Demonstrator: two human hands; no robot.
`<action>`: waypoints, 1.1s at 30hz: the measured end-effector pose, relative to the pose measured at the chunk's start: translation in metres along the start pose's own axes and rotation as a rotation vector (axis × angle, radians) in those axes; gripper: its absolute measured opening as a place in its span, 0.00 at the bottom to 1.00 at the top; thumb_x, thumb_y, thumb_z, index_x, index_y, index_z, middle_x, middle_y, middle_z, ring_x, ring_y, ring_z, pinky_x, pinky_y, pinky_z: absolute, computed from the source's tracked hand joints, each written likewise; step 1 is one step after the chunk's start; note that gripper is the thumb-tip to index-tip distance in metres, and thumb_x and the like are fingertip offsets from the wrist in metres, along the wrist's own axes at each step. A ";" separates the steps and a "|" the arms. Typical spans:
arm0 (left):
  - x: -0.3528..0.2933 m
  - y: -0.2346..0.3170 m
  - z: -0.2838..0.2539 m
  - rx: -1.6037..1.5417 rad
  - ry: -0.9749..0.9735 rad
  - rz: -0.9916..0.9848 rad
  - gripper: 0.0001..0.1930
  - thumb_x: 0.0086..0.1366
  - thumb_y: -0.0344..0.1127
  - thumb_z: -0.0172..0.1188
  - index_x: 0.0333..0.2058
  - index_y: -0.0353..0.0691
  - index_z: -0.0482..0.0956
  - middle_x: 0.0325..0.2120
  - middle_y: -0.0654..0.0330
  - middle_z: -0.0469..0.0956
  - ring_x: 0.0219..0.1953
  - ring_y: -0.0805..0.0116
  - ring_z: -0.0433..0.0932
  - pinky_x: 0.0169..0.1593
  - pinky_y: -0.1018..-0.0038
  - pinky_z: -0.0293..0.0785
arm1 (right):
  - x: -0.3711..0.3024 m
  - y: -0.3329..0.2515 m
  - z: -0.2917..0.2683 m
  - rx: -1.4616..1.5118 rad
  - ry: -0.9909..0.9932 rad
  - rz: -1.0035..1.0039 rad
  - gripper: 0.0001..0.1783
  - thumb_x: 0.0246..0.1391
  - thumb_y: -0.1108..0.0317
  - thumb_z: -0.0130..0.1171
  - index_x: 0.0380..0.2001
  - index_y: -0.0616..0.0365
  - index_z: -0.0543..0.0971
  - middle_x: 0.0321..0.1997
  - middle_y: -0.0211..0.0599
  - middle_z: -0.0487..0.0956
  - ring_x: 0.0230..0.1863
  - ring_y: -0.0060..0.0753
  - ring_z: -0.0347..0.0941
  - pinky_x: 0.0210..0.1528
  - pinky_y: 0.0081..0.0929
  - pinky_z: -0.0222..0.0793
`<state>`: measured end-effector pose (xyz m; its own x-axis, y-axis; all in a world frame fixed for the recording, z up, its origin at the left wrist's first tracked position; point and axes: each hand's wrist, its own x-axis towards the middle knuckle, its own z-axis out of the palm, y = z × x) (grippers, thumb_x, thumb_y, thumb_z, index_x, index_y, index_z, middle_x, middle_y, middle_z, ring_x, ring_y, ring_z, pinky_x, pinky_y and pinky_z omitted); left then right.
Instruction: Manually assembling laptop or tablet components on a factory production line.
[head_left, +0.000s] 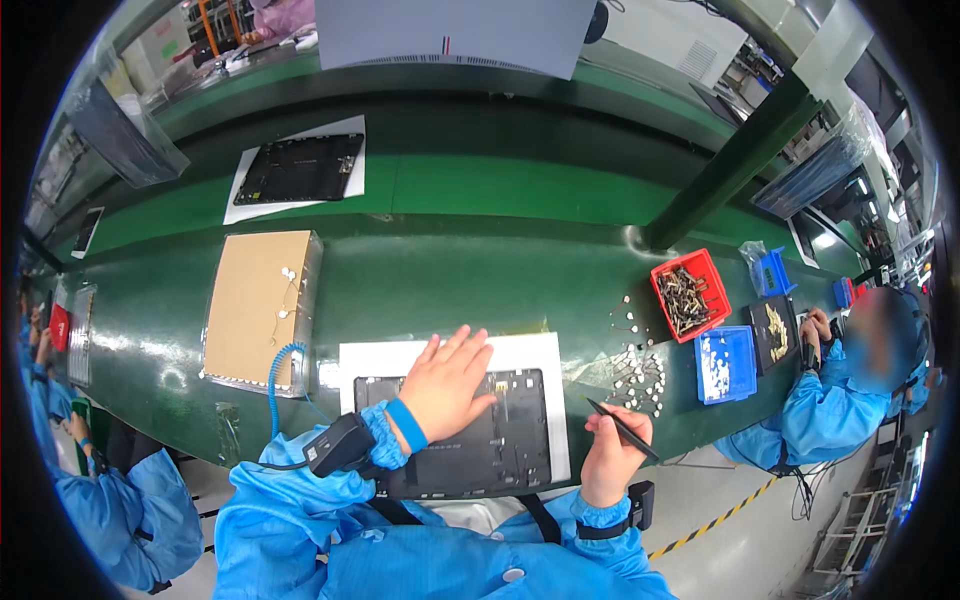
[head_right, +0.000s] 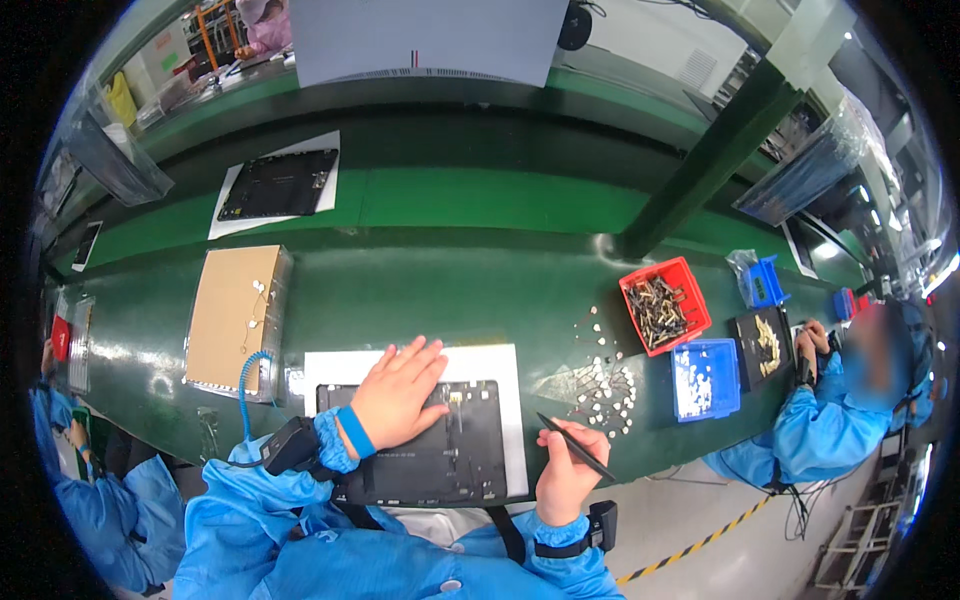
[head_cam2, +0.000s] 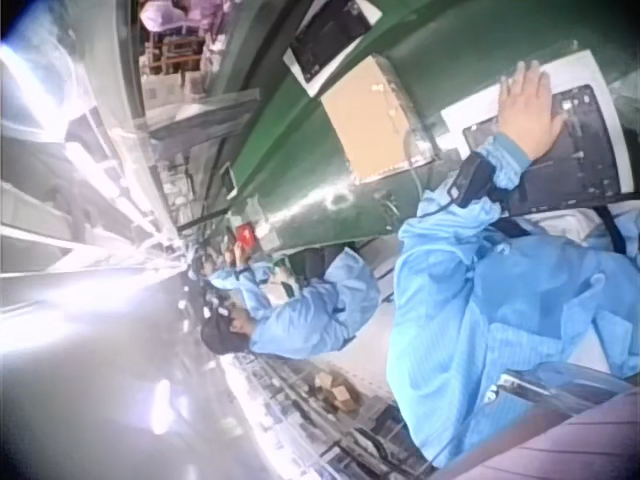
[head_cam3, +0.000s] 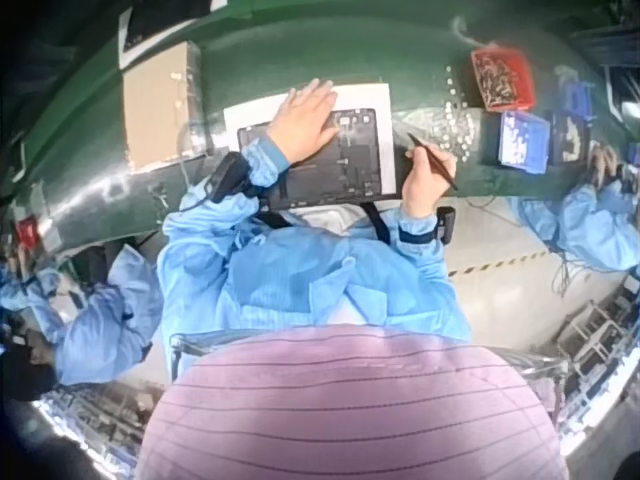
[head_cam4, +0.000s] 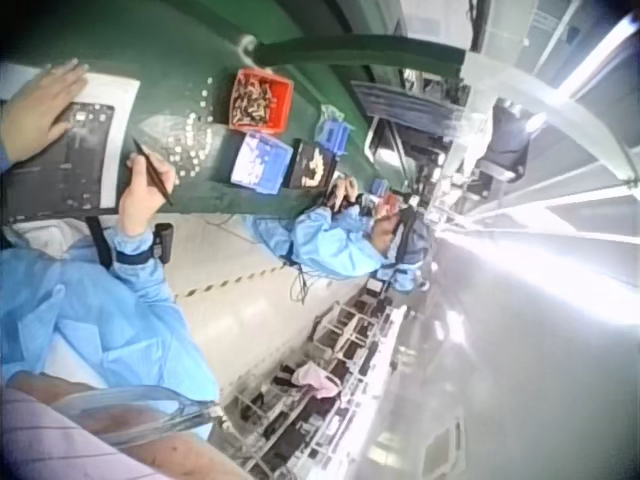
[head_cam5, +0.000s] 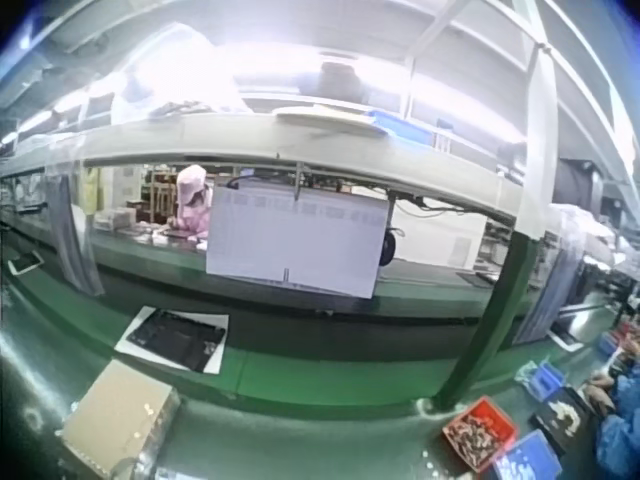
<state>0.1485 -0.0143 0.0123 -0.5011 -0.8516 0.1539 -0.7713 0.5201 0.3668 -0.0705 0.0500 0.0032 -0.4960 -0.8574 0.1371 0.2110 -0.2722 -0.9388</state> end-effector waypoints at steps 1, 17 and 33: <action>0.002 -0.001 0.001 0.038 0.035 -0.015 0.30 0.52 0.45 0.58 0.51 0.36 0.64 0.55 0.51 0.61 0.59 0.53 0.57 0.58 0.54 0.55 | 0.000 -0.006 0.005 -0.015 -0.008 -0.003 0.11 0.46 0.84 0.52 0.32 0.59 0.66 0.36 0.44 0.73 0.30 0.31 0.73 0.33 0.24 0.71; -0.012 -0.024 -0.001 -0.308 0.302 -0.026 0.09 0.43 0.26 0.61 0.27 0.38 0.76 0.27 0.59 0.74 0.33 0.58 0.72 0.37 0.66 0.70 | -0.001 0.021 0.076 -0.236 -0.307 0.263 0.12 0.44 0.84 0.58 0.30 0.64 0.67 0.33 0.43 0.76 0.36 0.26 0.74 0.39 0.21 0.72; -0.007 -0.041 -0.007 -0.474 0.308 -0.109 0.06 0.44 0.23 0.59 0.23 0.38 0.74 0.23 0.58 0.74 0.30 0.57 0.73 0.34 0.66 0.70 | -0.006 0.027 0.095 -0.341 -0.337 0.322 0.11 0.43 0.81 0.61 0.27 0.61 0.69 0.32 0.39 0.78 0.32 0.18 0.72 0.33 0.15 0.70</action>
<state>0.1866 -0.0300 0.0022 -0.2366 -0.9152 0.3263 -0.5159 0.4029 0.7560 0.0181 0.0065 0.0071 -0.1447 -0.9806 -0.1320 -0.0044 0.1340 -0.9910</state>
